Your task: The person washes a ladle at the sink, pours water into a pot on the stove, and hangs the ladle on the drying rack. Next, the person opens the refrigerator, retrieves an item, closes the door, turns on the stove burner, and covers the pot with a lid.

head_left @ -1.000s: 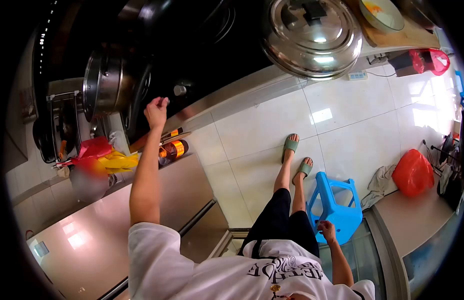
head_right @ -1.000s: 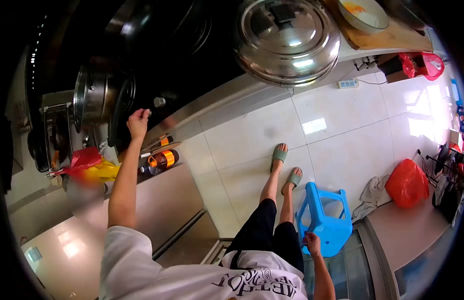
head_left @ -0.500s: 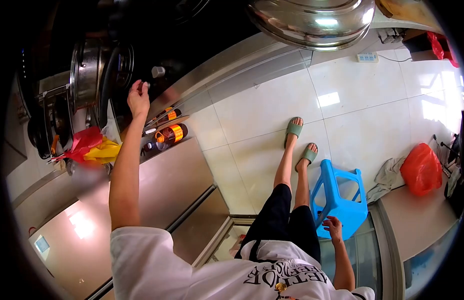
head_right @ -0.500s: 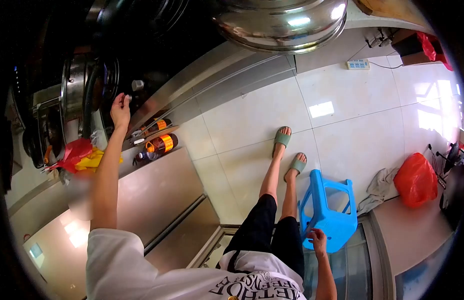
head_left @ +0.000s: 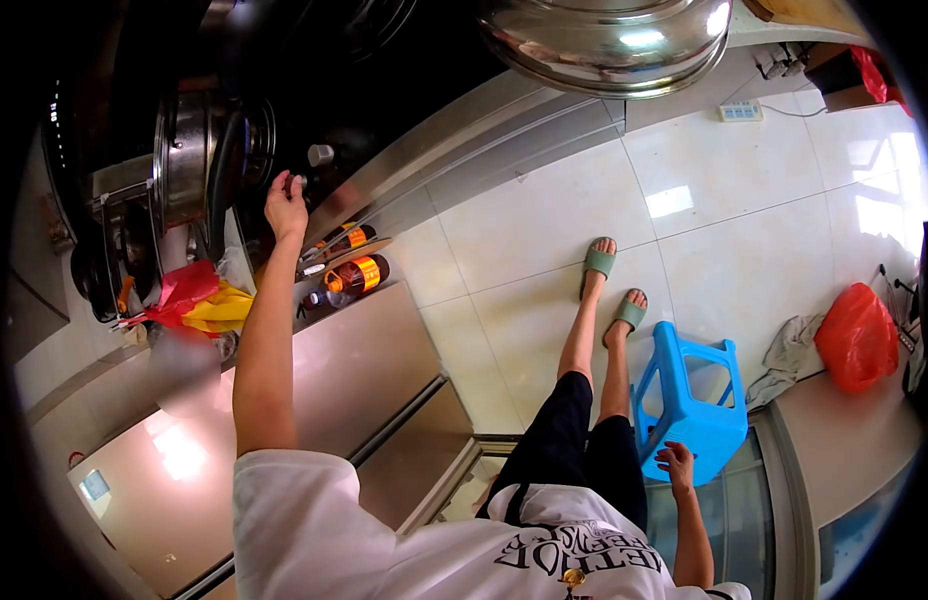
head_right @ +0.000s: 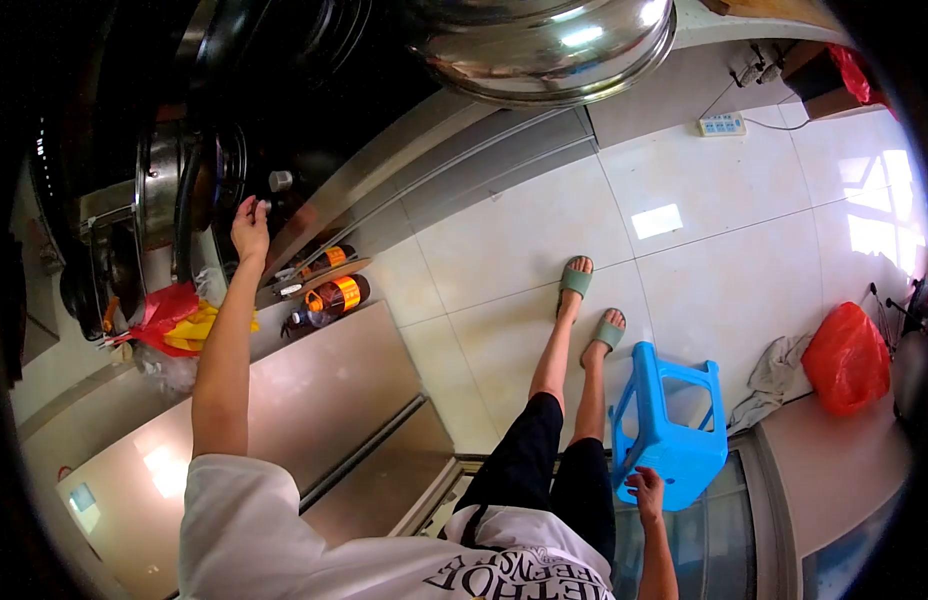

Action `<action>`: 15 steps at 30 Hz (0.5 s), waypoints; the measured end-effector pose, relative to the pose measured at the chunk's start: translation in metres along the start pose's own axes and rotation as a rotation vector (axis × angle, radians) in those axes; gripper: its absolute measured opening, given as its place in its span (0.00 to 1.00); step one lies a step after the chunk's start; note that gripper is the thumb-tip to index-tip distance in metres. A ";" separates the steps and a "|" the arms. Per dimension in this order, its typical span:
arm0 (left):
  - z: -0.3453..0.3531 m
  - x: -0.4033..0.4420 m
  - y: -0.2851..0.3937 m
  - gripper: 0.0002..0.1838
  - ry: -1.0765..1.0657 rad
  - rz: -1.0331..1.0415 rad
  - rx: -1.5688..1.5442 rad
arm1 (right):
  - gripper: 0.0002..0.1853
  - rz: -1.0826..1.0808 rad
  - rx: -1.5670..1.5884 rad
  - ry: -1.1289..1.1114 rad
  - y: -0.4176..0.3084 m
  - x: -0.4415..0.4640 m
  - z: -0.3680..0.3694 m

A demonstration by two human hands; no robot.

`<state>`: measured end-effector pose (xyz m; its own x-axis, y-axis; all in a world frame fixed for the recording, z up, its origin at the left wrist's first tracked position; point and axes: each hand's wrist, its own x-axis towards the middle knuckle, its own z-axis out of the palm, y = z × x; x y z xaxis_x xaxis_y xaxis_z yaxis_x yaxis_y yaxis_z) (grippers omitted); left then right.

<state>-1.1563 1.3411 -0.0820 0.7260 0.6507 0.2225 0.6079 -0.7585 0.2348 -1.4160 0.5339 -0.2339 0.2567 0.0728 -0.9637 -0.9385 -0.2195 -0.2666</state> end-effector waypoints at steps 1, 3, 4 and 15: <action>0.001 0.001 -0.003 0.16 -0.014 -0.010 -0.020 | 0.11 -0.001 0.002 -0.001 0.000 0.000 0.000; 0.002 0.004 -0.009 0.16 -0.043 -0.030 -0.062 | 0.12 -0.003 0.010 -0.001 0.001 0.000 0.000; 0.003 0.005 -0.012 0.16 -0.043 -0.034 -0.052 | 0.12 -0.003 0.015 -0.001 0.001 0.000 0.000; -0.001 0.004 -0.008 0.16 -0.075 -0.024 -0.032 | 0.12 -0.043 0.013 -0.004 -0.002 0.000 0.005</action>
<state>-1.1583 1.3500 -0.0821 0.7344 0.6631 0.1449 0.6155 -0.7406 0.2696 -1.4149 0.5391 -0.2333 0.2959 0.0863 -0.9513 -0.9295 -0.2036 -0.3075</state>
